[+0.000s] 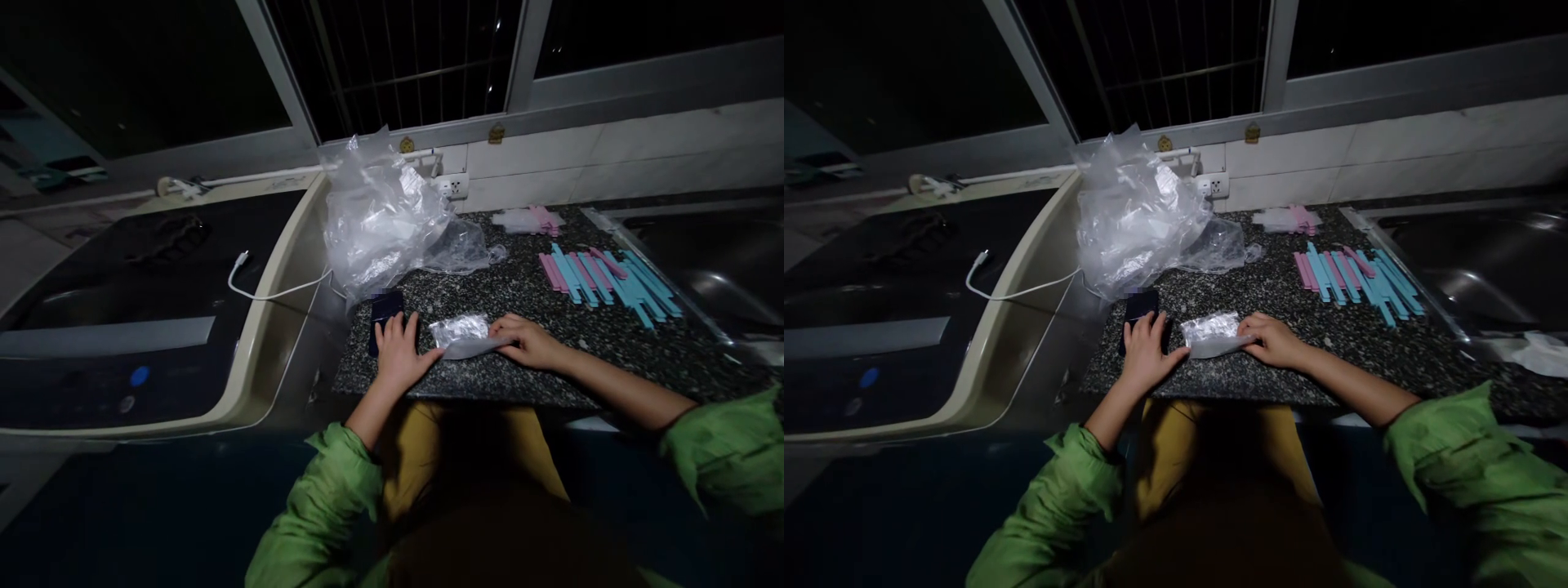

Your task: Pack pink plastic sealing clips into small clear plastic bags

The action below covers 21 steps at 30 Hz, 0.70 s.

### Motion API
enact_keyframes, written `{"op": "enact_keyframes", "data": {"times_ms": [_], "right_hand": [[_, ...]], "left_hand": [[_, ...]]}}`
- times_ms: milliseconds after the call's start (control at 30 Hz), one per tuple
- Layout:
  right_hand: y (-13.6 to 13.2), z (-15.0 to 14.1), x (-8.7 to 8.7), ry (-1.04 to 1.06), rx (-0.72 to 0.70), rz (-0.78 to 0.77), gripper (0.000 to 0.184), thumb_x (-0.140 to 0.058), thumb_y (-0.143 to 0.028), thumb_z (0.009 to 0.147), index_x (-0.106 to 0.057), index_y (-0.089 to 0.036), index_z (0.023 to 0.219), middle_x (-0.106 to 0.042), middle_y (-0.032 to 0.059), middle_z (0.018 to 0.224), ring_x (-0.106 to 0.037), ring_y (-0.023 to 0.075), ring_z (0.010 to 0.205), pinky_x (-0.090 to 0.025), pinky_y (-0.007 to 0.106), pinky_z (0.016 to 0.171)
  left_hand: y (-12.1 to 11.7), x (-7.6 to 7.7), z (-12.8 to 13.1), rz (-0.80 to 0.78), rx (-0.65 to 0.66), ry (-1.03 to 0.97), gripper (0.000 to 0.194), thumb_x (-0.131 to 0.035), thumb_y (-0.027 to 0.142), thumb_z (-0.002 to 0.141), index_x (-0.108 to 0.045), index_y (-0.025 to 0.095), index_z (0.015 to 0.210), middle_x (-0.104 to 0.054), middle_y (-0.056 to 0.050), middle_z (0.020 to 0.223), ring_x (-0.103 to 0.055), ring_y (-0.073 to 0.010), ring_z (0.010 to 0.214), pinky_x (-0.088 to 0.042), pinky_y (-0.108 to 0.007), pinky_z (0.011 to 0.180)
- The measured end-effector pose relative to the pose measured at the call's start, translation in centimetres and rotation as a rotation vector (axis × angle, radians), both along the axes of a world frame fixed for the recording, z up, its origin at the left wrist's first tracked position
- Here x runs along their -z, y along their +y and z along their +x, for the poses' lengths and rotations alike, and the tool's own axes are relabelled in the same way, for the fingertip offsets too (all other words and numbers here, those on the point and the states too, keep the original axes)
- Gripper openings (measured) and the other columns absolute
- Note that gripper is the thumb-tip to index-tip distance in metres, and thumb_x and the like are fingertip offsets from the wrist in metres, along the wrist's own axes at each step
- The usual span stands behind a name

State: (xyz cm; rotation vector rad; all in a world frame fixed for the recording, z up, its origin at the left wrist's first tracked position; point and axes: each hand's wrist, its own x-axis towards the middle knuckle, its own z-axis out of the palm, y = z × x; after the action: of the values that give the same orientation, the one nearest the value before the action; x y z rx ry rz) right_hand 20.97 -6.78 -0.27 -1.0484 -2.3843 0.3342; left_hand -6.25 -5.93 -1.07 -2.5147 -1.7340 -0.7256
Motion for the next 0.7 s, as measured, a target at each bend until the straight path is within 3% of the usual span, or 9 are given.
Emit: {"op": "enact_keyframes", "data": {"times_ms": [67, 167, 300, 400, 500, 700], "right_hand": [[0.2, -0.2, 0.1, 0.032, 0.017, -0.039, 0.014, -0.051, -0.020, 0.080, -0.064, -0.018, 0.077, -0.065, 0.0064, 0.084, -0.057, 0.0179, 0.082, -0.046, 0.034, 0.075], [0.6, -0.2, 0.4, 0.083, 0.036, -0.084, 0.014, -0.051, -0.022, 0.080, -0.065, -0.019, 0.076, -0.066, 0.0058, 0.082, -0.058, 0.0177, 0.081, -0.047, 0.034, 0.075], [0.9, -0.1, 0.7, 0.125, 0.059, -0.131, 0.017, -0.051, -0.027, 0.080, -0.066, -0.019, 0.077, -0.066, 0.0061, 0.080, -0.059, 0.0183, 0.078, -0.047, 0.035, 0.074], [1.2, -0.3, 0.6, 0.151, 0.103, -0.203, 0.020, -0.052, -0.031, 0.079, -0.066, -0.018, 0.076, -0.066, 0.0055, 0.078, -0.059, 0.0189, 0.077, -0.046, 0.035, 0.074], [1.5, -0.7, 0.5, 0.154, 0.176, -0.341, 0.027, -0.049, -0.039, 0.078, -0.062, -0.017, 0.069, -0.063, 0.0033, 0.068, -0.056, 0.0172, 0.067, -0.044, 0.030, 0.064], [2.3, -1.4, 0.4, 0.090, 0.317, -0.424, 0.035, -0.047, -0.046, 0.074, -0.049, -0.018, 0.053, -0.049, -0.0013, 0.053, -0.044, 0.0120, 0.054, -0.031, 0.024, 0.051]], "left_hand": [[0.8, -0.4, -0.5, -0.039, 0.019, 0.012, 0.075, -0.056, 0.057, 0.074, -0.039, 0.014, 0.133, -0.045, -0.022, 0.132, -0.040, -0.0347, 0.125, -0.015, -0.062, 0.105], [0.9, -0.9, -0.9, -0.055, 0.184, -0.066, 0.054, -0.050, 0.044, 0.082, -0.043, 0.017, 0.128, -0.049, -0.015, 0.130, -0.042, -0.0269, 0.124, -0.013, -0.057, 0.108], [-0.4, -0.5, -0.2, -0.100, 0.382, -0.237, 0.035, -0.056, 0.031, 0.078, -0.055, 0.018, 0.111, -0.056, -0.010, 0.121, -0.048, -0.0212, 0.116, -0.031, -0.042, 0.103], [-1.2, 0.5, 1.2, -0.149, 0.312, -0.317, 0.027, -0.065, 0.033, 0.072, -0.062, 0.019, 0.096, -0.062, -0.007, 0.104, -0.053, -0.0211, 0.102, -0.041, -0.038, 0.091], [-1.3, 1.4, 2.3, -0.156, 0.169, -0.368, 0.012, -0.060, 0.030, 0.078, -0.065, 0.019, 0.078, -0.062, -0.005, 0.085, -0.054, -0.0187, 0.088, -0.043, -0.035, 0.082], [-1.6, 1.5, 2.9, -0.103, 0.040, -0.282, 0.019, -0.052, 0.025, 0.081, -0.062, 0.018, 0.066, -0.060, -0.005, 0.077, -0.050, -0.0195, 0.082, -0.041, -0.035, 0.075]]}}
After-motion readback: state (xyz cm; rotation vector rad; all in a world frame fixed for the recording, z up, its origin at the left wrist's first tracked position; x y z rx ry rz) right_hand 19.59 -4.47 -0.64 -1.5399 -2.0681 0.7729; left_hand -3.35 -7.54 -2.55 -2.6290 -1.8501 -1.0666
